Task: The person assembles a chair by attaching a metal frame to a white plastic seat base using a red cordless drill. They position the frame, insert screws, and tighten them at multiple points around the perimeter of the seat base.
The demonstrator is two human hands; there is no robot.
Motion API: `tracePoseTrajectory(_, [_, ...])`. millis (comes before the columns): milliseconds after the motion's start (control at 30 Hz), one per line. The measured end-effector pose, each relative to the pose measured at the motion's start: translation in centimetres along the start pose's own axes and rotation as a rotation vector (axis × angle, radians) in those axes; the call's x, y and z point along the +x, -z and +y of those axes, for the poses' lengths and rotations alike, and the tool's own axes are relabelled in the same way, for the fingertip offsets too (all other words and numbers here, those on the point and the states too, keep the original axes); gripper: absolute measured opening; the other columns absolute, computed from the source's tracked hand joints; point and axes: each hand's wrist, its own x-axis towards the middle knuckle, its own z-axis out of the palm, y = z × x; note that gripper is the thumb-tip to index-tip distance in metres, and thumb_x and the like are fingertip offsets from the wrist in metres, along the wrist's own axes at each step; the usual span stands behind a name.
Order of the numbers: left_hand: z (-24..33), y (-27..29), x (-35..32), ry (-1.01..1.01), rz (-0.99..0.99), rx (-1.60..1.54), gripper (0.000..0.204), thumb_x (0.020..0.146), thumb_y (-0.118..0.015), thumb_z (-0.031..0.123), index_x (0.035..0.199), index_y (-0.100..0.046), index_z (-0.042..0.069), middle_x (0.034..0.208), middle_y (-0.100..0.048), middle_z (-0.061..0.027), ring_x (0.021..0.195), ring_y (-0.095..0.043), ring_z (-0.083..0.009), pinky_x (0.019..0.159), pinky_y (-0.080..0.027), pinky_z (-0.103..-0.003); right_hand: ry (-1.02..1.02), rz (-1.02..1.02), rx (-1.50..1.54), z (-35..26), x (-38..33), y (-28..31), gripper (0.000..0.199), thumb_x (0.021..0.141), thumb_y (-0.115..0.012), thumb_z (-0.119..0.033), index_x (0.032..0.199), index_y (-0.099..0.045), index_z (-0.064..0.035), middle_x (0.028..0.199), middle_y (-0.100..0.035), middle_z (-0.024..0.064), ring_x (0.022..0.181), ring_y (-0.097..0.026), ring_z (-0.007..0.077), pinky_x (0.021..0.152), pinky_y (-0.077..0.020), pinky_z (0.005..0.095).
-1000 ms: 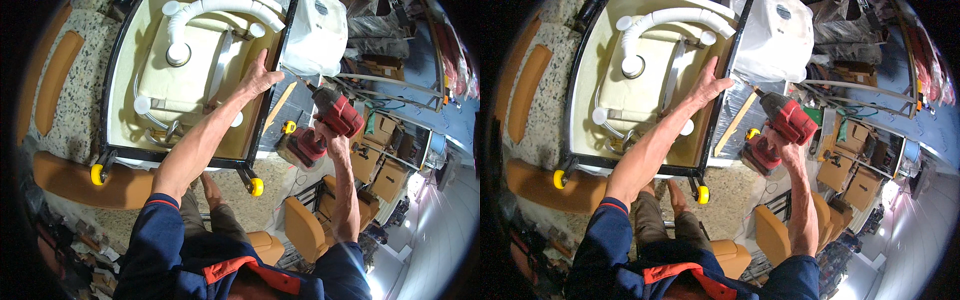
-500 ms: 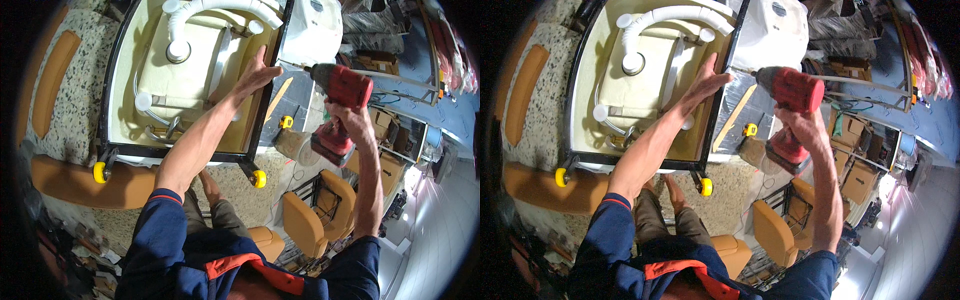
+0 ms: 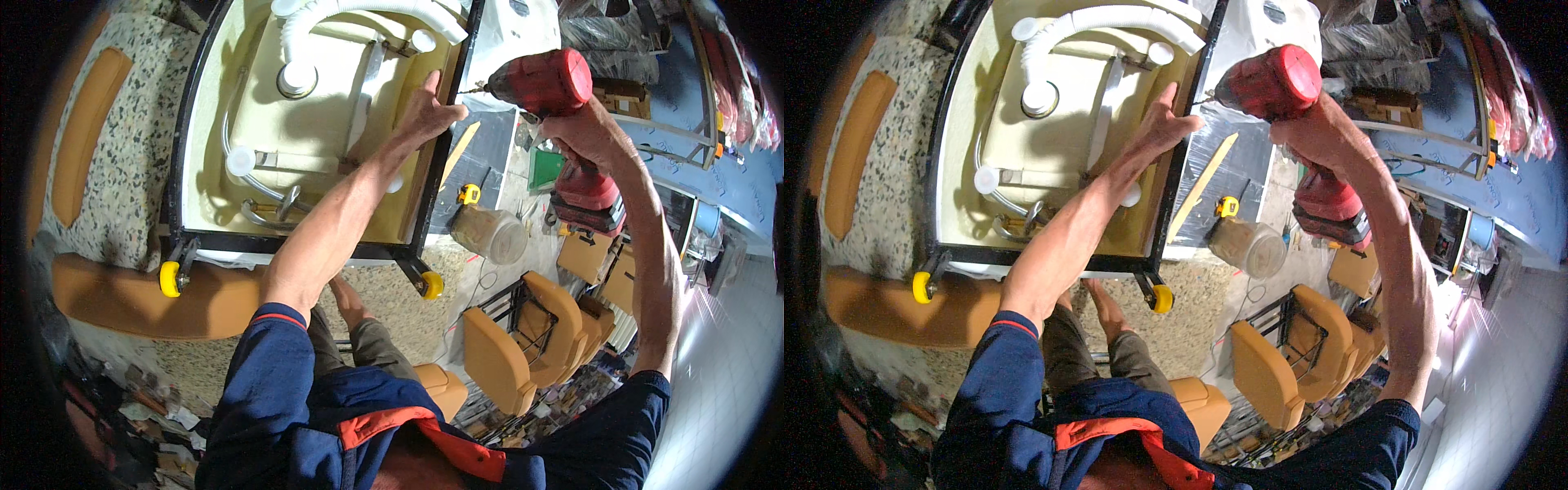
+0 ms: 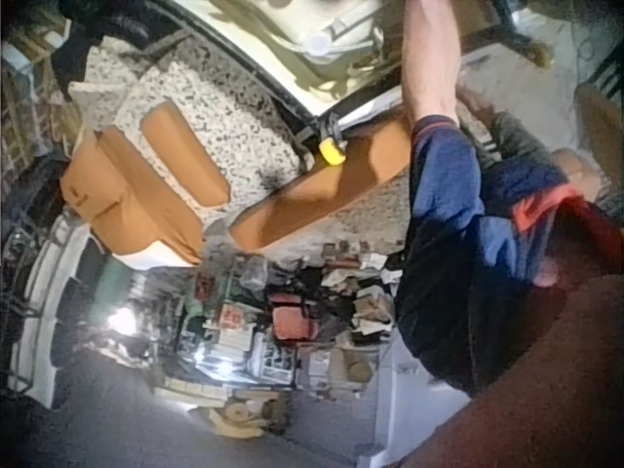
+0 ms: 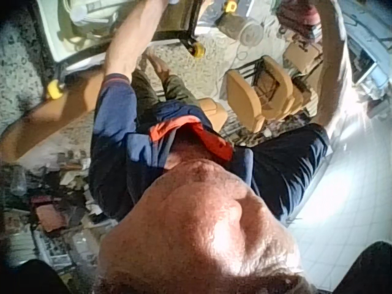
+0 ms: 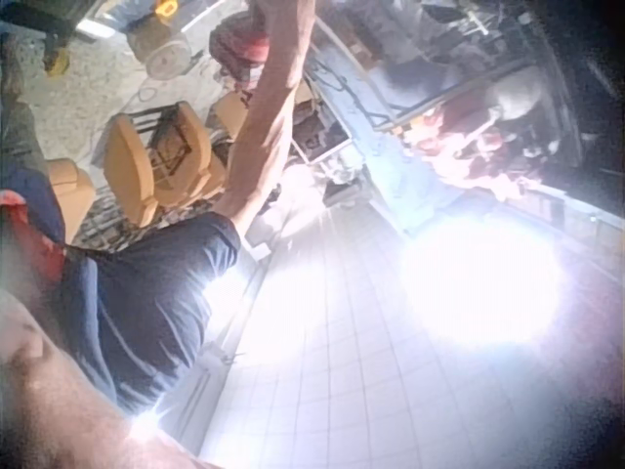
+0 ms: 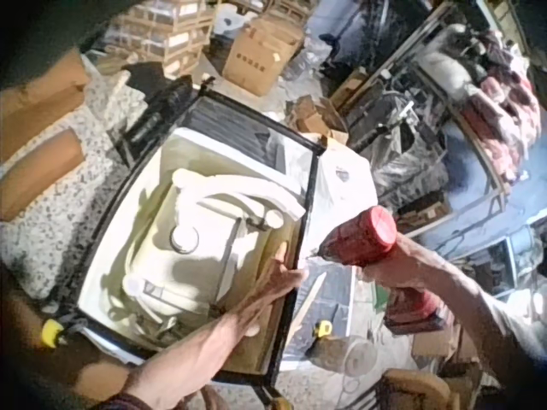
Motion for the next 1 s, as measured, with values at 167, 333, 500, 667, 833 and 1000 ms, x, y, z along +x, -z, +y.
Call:
tracePoseTrajectory(167, [0.8, -1.2, 0.1, -0.084, -0.077, -0.033, 0.085, 0.065, -0.07, 0.024, 0.132, -0.041, -0.019, 0.105, -0.063, -0.0279, 0.1, -0.063, -0.0313, 0.086, -0.053, -0.04, -0.116, 0.005, 0.035, 0.3, -1.5, 0.3, 0.009, 0.078, -0.067, -0.01, 0.078, -0.058, -0.0057, 0.055, -0.051, -0.0001, 0.043, -0.046, 0.01, 0.041, -0.037, 0.0286])
tracePoseTrajectory(333, [0.7, -0.6, 0.0, -0.079, -0.043, -0.043, 0.082, 0.066, -0.071, 0.021, 0.132, -0.041, -0.019, 0.118, -0.06, -0.0314, 0.109, -0.061, -0.0333, 0.094, -0.052, -0.042, -0.035, -0.017, -0.016, 0.5, -0.7, 0.3, 0.019, 0.08, -0.067, -0.013, 0.066, -0.055, -0.0075, 0.053, -0.051, -0.0005, 0.042, -0.045, 0.0102, 0.041, -0.0371, 0.028])
tracePoseTrajectory(500, [0.2, -0.8, 0.3, -0.14, -0.054, -0.061, 0.073, 0.07, -0.07, 0.019, 0.129, -0.044, -0.016, 0.106, -0.063, -0.0259, 0.095, -0.062, -0.0291, 0.084, -0.053, -0.039, -0.065, -0.045, 0.029, 1.2, -0.6, 0.3, 0.019, 0.079, -0.067, -0.013, 0.066, -0.055, -0.0076, 0.054, -0.05, -0.0004, 0.044, -0.046, 0.0107, 0.042, -0.0385, 0.0289])
tracePoseTrajectory(667, [1.7, -0.4, -0.5, -0.085, -0.023, -0.067, 0.061, 0.071, -0.072, 0.018, 0.12, -0.049, -0.011, 0.091, -0.062, -0.0169, 0.077, -0.058, -0.0205, 0.069, -0.05, -0.035, -0.085, -0.079, 0.038, 1.1, -0.5, 0.4, 0.017, 0.078, -0.067, -0.013, 0.067, -0.055, -0.0068, 0.055, -0.051, -0.0004, 0.044, -0.047, 0.0104, 0.042, -0.0393, 0.0293])
tracePoseTrajectory(833, [2.1, 0.3, -0.4, 0.0, -0.104, -0.077, 0.064, 0.068, -0.071, 0.02, 0.12, -0.051, -0.011, 0.111, -0.064, -0.0238, 0.106, -0.061, -0.0271, 0.092, -0.049, -0.038, -0.092, -0.085, -0.019, 1.7, 0.2, 0.5, 0.016, 0.078, -0.067, -0.013, 0.069, -0.056, -0.0065, 0.056, -0.052, -0.0007, 0.045, -0.048, 0.0102, 0.042, -0.0389, 0.0287])
tracePoseTrajectory(1000, [2.0, -0.1, -0.3, -0.026, -0.109, -0.066, 0.062, 0.068, -0.07, 0.019, 0.119, -0.052, -0.01, 0.107, -0.064, -0.0225, 0.102, -0.061, -0.0269, 0.09, -0.05, -0.037, -0.108, -0.078, 0.047, 1.9, -0.1, 0.4, 0.011, 0.076, -0.066, -0.01, 0.077, -0.056, -0.0041, 0.057, -0.052, -0.0011, 0.043, -0.045, 0.0094, 0.039, -0.0378, 0.0274])
